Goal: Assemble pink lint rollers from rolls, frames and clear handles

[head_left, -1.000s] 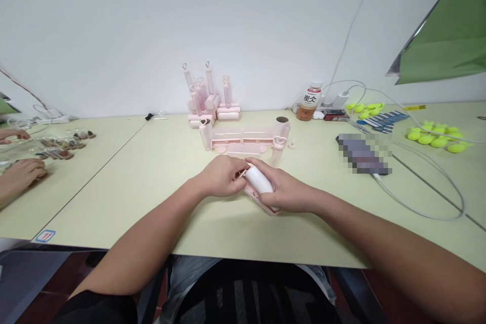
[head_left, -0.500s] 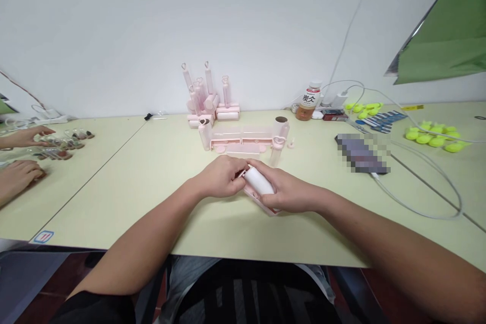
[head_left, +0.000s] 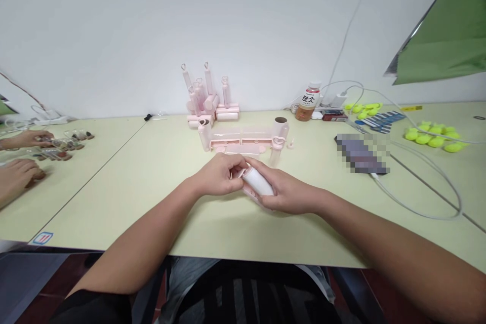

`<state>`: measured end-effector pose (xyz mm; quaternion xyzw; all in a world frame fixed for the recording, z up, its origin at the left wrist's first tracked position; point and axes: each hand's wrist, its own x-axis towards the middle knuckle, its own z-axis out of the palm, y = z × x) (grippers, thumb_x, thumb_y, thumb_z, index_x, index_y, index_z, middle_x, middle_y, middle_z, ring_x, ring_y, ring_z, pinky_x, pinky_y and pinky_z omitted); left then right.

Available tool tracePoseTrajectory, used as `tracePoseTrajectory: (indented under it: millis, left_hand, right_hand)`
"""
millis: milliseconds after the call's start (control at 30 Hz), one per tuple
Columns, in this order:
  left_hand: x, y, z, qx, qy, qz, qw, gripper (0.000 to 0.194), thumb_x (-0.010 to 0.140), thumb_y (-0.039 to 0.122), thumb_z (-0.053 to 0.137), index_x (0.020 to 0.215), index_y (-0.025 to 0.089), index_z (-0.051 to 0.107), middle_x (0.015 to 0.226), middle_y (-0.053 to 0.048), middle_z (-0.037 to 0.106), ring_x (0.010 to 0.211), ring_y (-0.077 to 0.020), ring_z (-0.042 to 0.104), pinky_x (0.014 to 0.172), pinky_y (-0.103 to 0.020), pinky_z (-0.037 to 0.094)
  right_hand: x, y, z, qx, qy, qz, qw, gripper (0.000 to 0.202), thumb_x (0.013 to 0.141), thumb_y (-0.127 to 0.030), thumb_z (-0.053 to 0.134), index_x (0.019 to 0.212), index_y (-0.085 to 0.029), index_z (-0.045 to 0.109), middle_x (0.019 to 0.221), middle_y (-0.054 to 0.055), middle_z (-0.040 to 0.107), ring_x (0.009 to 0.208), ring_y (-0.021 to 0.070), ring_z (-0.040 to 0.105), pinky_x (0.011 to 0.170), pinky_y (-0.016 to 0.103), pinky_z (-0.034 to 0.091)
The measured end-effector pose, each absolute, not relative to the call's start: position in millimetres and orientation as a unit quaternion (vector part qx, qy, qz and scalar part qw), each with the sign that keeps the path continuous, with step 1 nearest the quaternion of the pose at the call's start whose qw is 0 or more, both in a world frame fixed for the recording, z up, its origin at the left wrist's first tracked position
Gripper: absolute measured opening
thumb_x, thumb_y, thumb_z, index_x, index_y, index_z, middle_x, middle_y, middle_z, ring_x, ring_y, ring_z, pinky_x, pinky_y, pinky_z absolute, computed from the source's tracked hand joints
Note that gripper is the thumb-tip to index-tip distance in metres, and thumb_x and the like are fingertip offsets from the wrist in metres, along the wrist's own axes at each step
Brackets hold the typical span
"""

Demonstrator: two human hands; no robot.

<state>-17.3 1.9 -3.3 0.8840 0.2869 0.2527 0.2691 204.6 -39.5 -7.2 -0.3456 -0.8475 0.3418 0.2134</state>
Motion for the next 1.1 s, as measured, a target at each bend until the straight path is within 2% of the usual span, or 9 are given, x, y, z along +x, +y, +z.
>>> tracePoseTrajectory:
  millis: [167, 300, 367, 500, 633, 733, 1100]
  left_hand:
    - [-19.5, 6.0, -3.4, 0.869, 0.270, 0.266, 0.318, 0.033, 0.078, 0.025, 0.064, 0.110, 0.017, 0.062, 0.077, 0.002, 0.058, 0.066, -0.0104, 0.050, 0.061, -0.023, 0.040]
    - [-13.0, 4.5, -3.6, 0.876, 0.247, 0.278, 0.307, 0.043, 0.084, 0.041, 0.065, 0.120, 0.017, 0.060, 0.092, -0.004, 0.065, 0.077, -0.0147, 0.055, 0.068, -0.026, 0.043]
    - [-8.2, 3.1, -5.9, 0.884, 0.237, 0.280, 0.289, 0.043, 0.083, 0.046, 0.067, 0.114, 0.017, 0.062, 0.096, -0.005, 0.065, 0.081, -0.0164, 0.055, 0.072, -0.028, 0.043]
    - [-2.5, 2.8, -13.4, 0.879, 0.248, 0.297, 0.279, 0.040, 0.080, 0.051, 0.069, 0.099, 0.016, 0.064, 0.085, -0.002, 0.063, 0.075, -0.0147, 0.053, 0.066, -0.026, 0.041]
    - [-3.1, 4.8, -18.8, 0.875, 0.260, 0.310, 0.265, 0.041, 0.080, 0.053, 0.068, 0.097, 0.016, 0.064, 0.081, -0.001, 0.061, 0.072, -0.0144, 0.053, 0.065, -0.026, 0.040]
    - [-3.6, 5.5, -19.7, 0.872, 0.272, 0.311, 0.262, 0.044, 0.078, 0.057, 0.067, 0.095, 0.016, 0.065, 0.079, -0.002, 0.061, 0.071, -0.0149, 0.053, 0.064, -0.027, 0.041]
    - [-2.9, 5.5, -20.5, 0.866, 0.273, 0.326, 0.265, 0.042, 0.076, 0.056, 0.070, 0.086, 0.016, 0.064, 0.075, -0.001, 0.058, 0.067, -0.0136, 0.051, 0.061, -0.026, 0.039]
  right_hand:
    - [210.0, -31.9, -19.8, -0.357, -0.844, 0.316, 0.244, 0.091, 0.080, -0.024, 0.059, 0.158, -0.022, 0.012, 0.145, 0.014, 0.049, 0.115, 0.0310, 0.058, 0.093, 0.044, 0.047]
    - [211.1, -30.4, -23.5, -0.377, -0.835, 0.309, 0.255, 0.093, 0.082, -0.028, 0.060, 0.158, -0.021, 0.008, 0.139, 0.015, 0.054, 0.111, 0.0314, 0.061, 0.091, 0.045, 0.049]
    - [209.9, -31.0, -24.3, -0.369, -0.837, 0.310, 0.257, 0.094, 0.083, -0.030, 0.061, 0.159, -0.020, 0.006, 0.136, 0.015, 0.056, 0.108, 0.0305, 0.062, 0.089, 0.044, 0.050]
    - [207.2, -32.6, -24.7, -0.359, -0.844, 0.311, 0.250, 0.092, 0.086, -0.034, 0.058, 0.159, -0.019, 0.004, 0.139, 0.016, 0.054, 0.107, 0.0299, 0.062, 0.088, 0.044, 0.050]
    - [206.7, -33.2, -24.3, -0.352, -0.844, 0.322, 0.246, 0.092, 0.087, -0.037, 0.057, 0.158, -0.016, 0.004, 0.142, 0.018, 0.051, 0.118, 0.0331, 0.058, 0.096, 0.048, 0.047]
    - [207.6, -32.9, -25.2, -0.350, -0.844, 0.324, 0.246, 0.092, 0.087, -0.036, 0.058, 0.159, -0.017, 0.004, 0.146, 0.018, 0.048, 0.125, 0.0345, 0.054, 0.100, 0.050, 0.044]
    - [208.3, -32.6, -25.7, -0.347, -0.849, 0.320, 0.238, 0.091, 0.088, -0.035, 0.057, 0.159, -0.015, 0.003, 0.152, 0.019, 0.040, 0.133, 0.0358, 0.046, 0.105, 0.052, 0.040]
